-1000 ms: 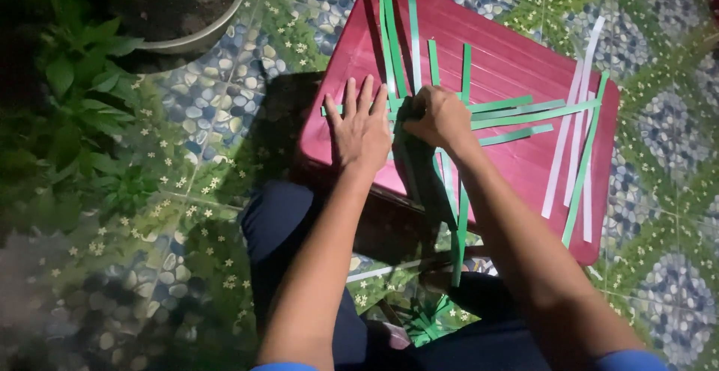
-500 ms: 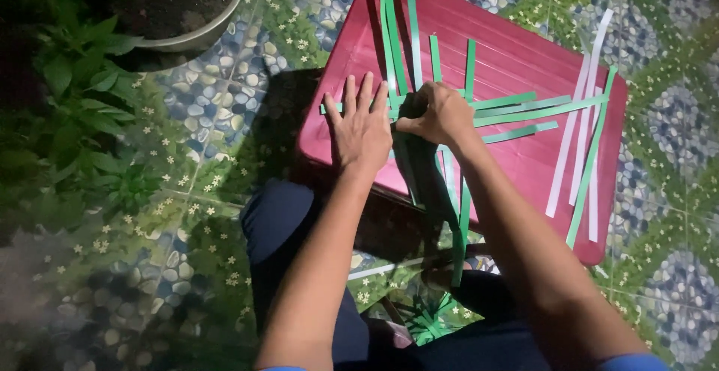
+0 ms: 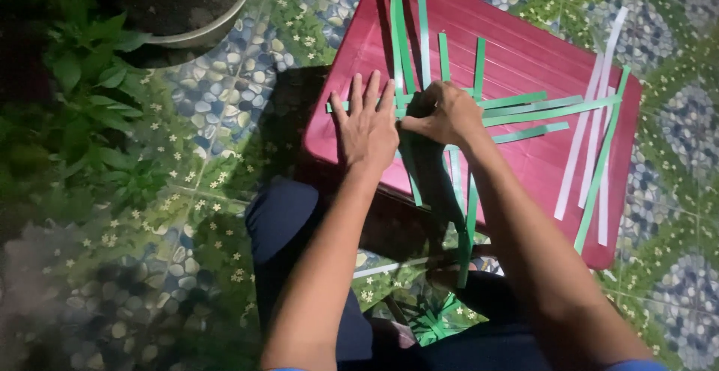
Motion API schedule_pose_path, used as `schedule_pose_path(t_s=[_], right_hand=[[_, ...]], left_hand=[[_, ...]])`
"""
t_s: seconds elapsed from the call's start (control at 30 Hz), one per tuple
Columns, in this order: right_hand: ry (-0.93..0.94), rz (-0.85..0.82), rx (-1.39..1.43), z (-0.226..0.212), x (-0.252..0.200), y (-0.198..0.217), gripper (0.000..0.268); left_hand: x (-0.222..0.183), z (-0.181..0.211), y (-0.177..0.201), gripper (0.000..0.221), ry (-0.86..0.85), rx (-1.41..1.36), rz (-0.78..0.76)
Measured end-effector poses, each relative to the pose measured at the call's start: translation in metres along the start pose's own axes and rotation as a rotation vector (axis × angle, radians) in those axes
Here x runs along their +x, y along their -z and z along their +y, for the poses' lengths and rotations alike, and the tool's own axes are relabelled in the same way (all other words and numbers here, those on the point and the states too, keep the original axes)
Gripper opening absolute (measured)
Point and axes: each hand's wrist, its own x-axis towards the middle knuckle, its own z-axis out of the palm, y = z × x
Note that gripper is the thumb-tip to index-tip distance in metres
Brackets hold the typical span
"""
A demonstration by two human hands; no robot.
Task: Weaving green and white plastic strips together on a small red stool to create a mat or similar item.
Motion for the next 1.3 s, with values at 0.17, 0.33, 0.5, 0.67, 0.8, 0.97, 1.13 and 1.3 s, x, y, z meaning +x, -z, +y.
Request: schedule_pose_path(t_s=[0.17,0.33,0.5,0.67,0.8,0.97,1.13,1.3], right_hand=[[0.017,0.082,0.004,-0.012,-0.013,0.001,0.062],[0.045,0.147,-0.089,-0.005,-0.008,-0.015,0.064],[0.097,0.236,-0.109,-0.003,-0.008,-0.024,0.066],[-0.054,0.328,-0.230,0.027,0.024,-0.067,0.076],[-0.057,0.387,-0.256,0.026,0.024,-0.072,0.078],[-0.078,0.408,-0.136,0.023,0.022,-0.069,0.074],[-0.092,0.211,-0.064,0.026,0.025,-0.055,0.072],[-0.086,0.179,-0.064,0.024,0.023,-0.052,0.071]], left_hand=[[0.001,0.001,-0.004,0.041,-0.002,0.015,-0.009],[0.000,0.001,0.003,0.041,0.006,0.008,-0.050],[0.001,0.002,0.002,0.041,0.019,0.035,-0.067],[-0.001,0.001,-0.003,0.041,0.013,0.027,-0.051],[0.000,0.000,-0.005,0.041,0.022,0.010,-0.049],[0.001,0.001,-0.005,0.041,0.023,0.002,-0.051],[0.001,0.000,-0.007,0.041,0.025,0.006,-0.042],[0.000,0.001,-0.004,0.041,0.029,0.024,-0.033]])
